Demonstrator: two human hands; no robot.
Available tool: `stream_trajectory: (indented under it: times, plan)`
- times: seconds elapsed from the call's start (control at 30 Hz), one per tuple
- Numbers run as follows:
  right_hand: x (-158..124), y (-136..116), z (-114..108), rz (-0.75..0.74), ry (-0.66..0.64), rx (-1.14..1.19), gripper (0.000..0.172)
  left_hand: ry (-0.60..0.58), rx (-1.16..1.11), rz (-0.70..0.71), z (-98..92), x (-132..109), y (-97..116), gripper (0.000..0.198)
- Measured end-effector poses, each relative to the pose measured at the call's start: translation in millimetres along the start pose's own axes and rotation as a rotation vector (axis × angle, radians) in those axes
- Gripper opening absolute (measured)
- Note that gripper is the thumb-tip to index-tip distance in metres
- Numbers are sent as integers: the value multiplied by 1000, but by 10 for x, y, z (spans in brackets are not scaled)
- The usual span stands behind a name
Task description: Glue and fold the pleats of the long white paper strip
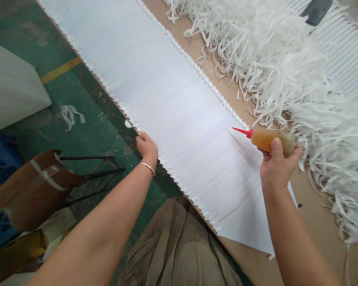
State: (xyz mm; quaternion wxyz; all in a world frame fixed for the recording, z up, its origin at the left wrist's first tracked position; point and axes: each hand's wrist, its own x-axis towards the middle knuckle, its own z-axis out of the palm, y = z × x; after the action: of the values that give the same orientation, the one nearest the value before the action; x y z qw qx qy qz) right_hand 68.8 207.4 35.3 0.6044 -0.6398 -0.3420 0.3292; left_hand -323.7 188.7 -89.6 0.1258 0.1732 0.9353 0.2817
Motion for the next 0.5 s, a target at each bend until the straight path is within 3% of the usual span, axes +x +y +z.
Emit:
stream_trajectory:
  times: [0.17,0.5]
  plan:
    - [528,257,140,58,14,145,58,4,-1,-4,-3,10,-7,36]
    - [591,396,225,35,-13,56,60,4,17,2,-2,9,-17,36]
